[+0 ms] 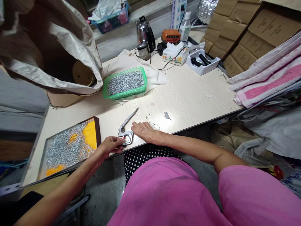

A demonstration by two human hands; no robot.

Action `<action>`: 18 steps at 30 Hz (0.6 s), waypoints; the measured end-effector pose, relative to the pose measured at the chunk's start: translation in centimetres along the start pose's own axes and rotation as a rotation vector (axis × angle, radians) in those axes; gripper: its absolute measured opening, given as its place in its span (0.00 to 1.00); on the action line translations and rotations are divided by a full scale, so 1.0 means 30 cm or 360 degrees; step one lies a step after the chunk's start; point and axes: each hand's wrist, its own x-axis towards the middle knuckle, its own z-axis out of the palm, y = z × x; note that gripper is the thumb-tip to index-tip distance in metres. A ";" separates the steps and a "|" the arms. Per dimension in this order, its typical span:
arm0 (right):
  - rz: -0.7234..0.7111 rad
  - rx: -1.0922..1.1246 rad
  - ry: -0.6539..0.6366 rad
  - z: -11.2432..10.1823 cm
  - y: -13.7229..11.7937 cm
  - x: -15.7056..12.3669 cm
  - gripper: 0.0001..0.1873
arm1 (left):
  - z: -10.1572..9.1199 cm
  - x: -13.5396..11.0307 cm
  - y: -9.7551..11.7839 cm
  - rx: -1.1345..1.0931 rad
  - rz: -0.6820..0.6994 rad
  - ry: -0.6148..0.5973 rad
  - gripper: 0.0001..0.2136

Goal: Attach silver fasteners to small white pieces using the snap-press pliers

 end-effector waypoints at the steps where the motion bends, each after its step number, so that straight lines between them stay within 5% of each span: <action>1: -0.0016 0.0036 -0.0014 0.000 0.009 0.002 0.13 | 0.001 -0.002 0.000 -0.0004 0.0002 -0.0001 0.11; 3: -0.0082 0.0110 0.0014 -0.005 0.038 0.014 0.10 | 0.003 -0.008 -0.002 -0.0006 0.0008 -0.0007 0.11; 9: -0.0178 -0.0143 0.0177 -0.030 0.162 0.111 0.49 | 0.009 -0.022 -0.015 -0.0013 0.0024 0.0021 0.12; 18: -0.0239 -0.0255 0.0010 -0.050 0.152 0.121 0.40 | 0.012 -0.024 -0.031 0.0002 0.0045 0.0008 0.13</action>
